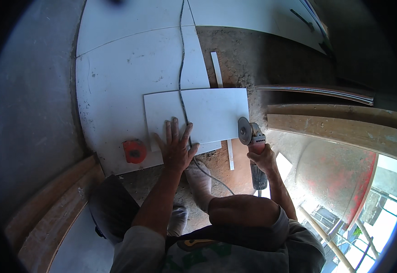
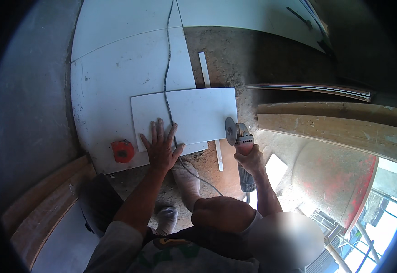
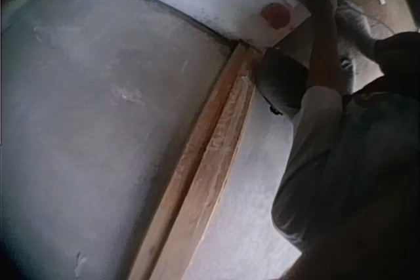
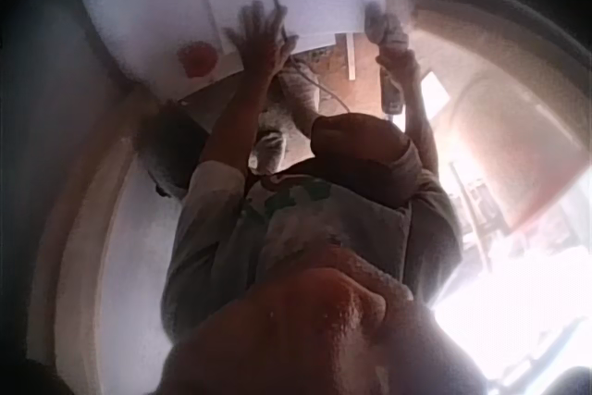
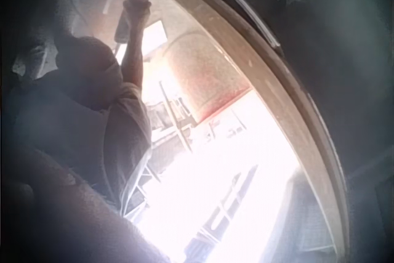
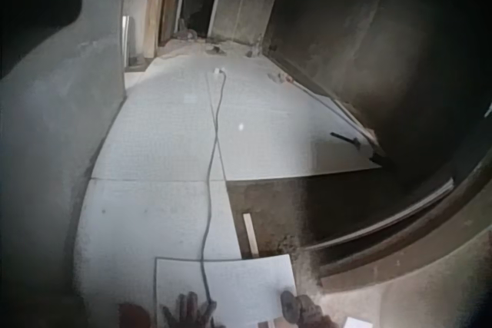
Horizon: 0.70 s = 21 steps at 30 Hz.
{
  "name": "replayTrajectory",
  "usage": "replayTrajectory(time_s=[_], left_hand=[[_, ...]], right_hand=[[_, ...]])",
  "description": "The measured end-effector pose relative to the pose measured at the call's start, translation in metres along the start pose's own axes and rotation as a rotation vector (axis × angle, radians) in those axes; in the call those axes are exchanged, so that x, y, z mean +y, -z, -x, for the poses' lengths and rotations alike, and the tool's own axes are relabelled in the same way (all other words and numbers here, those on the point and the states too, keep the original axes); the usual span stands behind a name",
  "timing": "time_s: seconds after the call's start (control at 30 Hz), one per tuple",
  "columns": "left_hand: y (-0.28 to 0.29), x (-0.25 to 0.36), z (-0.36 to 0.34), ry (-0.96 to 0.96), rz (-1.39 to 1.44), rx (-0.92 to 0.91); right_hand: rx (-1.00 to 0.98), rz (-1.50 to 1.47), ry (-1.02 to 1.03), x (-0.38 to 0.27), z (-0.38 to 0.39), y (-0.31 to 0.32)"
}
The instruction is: Installing floor tiles, including cutting pieces to size and placing them in corners.
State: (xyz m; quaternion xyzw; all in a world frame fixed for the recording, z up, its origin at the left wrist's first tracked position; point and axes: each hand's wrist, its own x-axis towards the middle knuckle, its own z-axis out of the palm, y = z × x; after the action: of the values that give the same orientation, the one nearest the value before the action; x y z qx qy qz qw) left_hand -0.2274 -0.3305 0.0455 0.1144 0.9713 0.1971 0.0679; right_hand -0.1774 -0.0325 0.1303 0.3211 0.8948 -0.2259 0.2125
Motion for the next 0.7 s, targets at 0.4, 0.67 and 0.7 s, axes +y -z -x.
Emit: replayTrajectory(time_s=[0.4,0.67,0.7], left_hand=[[0.0,0.001,0.0,0.022,-0.039,-0.008],[-0.002,0.0,0.0,0.001,-0.003,0.008],[-0.001,0.0,0.001,0.001,-0.001,0.004]], right_hand=[[-0.02,-0.045,-0.01,-0.003,-0.002,0.0],[-0.048,-0.059,-0.047,-0.01,-0.004,0.005],[-0.052,-0.056,-0.039,-0.01,-0.005,0.006]])
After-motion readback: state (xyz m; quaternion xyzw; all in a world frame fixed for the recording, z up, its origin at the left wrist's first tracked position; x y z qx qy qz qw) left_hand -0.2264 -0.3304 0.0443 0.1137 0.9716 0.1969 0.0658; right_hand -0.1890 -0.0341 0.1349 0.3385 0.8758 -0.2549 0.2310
